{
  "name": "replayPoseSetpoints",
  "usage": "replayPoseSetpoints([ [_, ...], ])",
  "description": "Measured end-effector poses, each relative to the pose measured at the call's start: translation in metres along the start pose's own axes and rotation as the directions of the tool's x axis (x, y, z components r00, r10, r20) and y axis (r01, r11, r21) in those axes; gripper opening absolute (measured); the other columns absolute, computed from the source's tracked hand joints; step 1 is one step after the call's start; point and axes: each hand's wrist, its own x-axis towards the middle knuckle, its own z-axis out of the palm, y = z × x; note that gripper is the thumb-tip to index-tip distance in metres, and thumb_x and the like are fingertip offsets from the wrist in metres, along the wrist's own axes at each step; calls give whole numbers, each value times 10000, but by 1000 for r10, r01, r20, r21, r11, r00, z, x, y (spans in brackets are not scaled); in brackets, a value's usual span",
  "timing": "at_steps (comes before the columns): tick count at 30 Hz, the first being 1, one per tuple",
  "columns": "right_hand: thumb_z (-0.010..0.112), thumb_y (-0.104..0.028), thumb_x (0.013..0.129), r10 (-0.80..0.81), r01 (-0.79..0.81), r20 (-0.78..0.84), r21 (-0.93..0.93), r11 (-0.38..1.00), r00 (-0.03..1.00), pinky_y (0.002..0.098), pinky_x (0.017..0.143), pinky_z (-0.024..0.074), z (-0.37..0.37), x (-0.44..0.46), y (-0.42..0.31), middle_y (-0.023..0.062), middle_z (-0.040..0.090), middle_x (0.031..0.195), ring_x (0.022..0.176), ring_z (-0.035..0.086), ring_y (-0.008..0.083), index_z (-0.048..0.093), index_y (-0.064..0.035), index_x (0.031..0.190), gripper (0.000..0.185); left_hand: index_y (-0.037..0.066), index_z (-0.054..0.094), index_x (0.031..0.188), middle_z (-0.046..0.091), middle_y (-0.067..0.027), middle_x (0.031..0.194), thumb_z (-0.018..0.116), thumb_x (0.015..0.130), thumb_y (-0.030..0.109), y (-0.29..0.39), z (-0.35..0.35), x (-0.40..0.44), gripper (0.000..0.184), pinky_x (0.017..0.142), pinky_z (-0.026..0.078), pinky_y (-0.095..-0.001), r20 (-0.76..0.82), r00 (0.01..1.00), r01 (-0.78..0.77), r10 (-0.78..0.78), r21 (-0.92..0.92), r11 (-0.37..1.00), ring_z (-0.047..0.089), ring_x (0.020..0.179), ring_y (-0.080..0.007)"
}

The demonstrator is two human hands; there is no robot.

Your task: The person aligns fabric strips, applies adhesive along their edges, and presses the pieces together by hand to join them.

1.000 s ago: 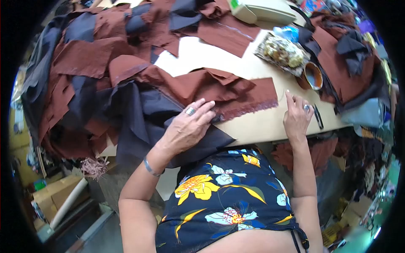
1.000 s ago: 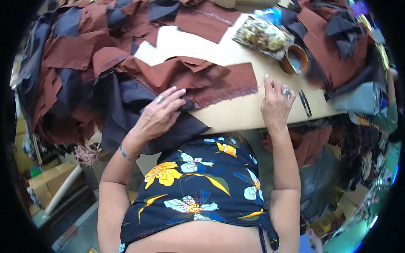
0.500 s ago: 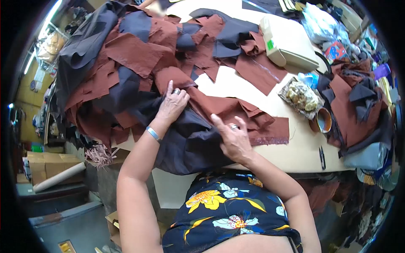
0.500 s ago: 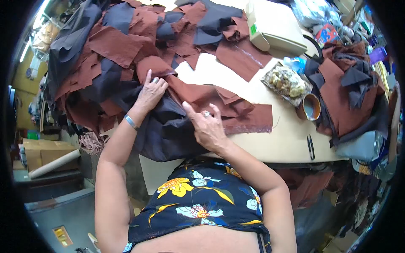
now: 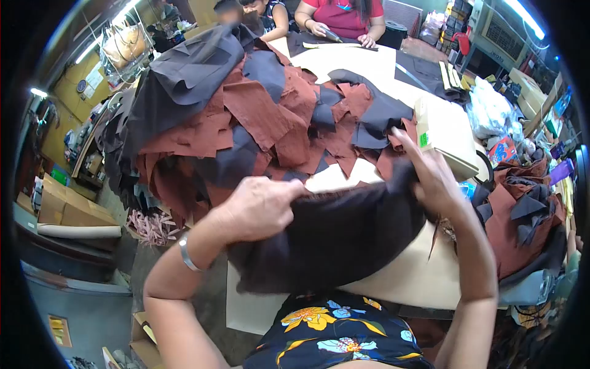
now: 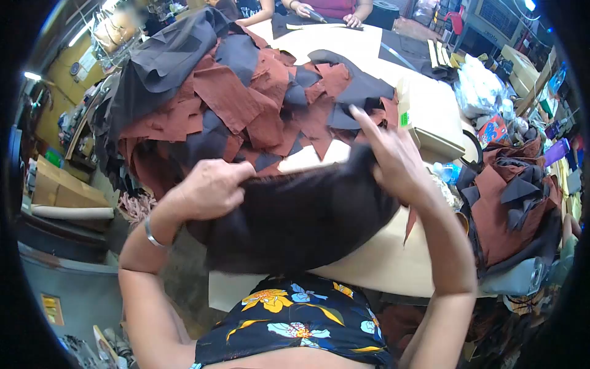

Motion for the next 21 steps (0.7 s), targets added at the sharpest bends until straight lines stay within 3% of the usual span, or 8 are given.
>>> replayPoseSetpoints([
  [2,523,34,693,-147,107,-159,-237,966,976,480,773,432,-16,83,2,226,607,905,818,574,420,348,-75,1347,685,6,566,874,603,-190,834,561,699,83,-24,-23,11,191,722,488,-426,-78,988,135,-134,6,991,611,815,-348],
  [3,521,-14,735,-244,144,-286,-330,933,927,483,696,465,-28,128,2,208,622,863,760,594,433,408,-67,1289,567,-22,573,881,606,-185,945,558,711,83,-43,-51,14,200,760,488,-400,-152,988,-33,40,48,998,593,882,-361],
  [4,504,-5,746,-272,129,-428,-334,934,862,504,704,449,-33,180,29,243,600,925,771,597,408,390,-118,1348,624,-36,587,910,600,-139,1016,543,722,88,-71,-86,18,229,814,472,-354,-132,871,-313,474,596,740,587,925,-313],
  [7,536,16,745,-428,129,-746,-426,895,510,421,717,489,-97,235,-30,227,578,998,898,607,338,565,-9,1044,301,48,556,1151,601,-72,970,503,803,171,-124,-176,31,374,824,445,-286,-556,730,126,-396,-461,878,569,915,-173],
  [9,530,25,729,-194,148,-366,-149,978,910,430,741,480,-133,220,-60,254,563,1080,916,605,355,513,-18,1160,433,63,583,1076,629,-86,914,551,818,250,-162,-225,19,320,754,482,-304,-453,619,85,-641,-773,628,599,780,-182],
  [13,551,-117,774,-425,258,-479,-376,890,768,502,807,459,-28,156,-103,179,637,852,820,620,389,470,-73,1196,432,40,603,1018,637,-91,916,563,844,284,-316,-241,-20,302,760,493,-317,-426,465,140,-776,-830,540,605,772,-194],
  [16,559,-255,806,-504,236,-257,-652,720,825,658,1030,211,37,92,-70,94,606,896,897,623,272,471,-158,1300,512,29,592,1054,629,-100,966,549,865,275,-440,-189,-35,314,792,482,-318,-448,539,420,-713,-591,688,596,831,-199],
  [21,578,-198,820,-37,-44,-142,-532,846,989,645,1022,228,37,-8,36,49,610,805,842,646,204,527,-159,1229,414,11,574,1116,615,-115,1050,525,899,260,-521,-144,-44,334,845,464,-319,-471,569,675,-674,-201,710,580,928,-209],
])
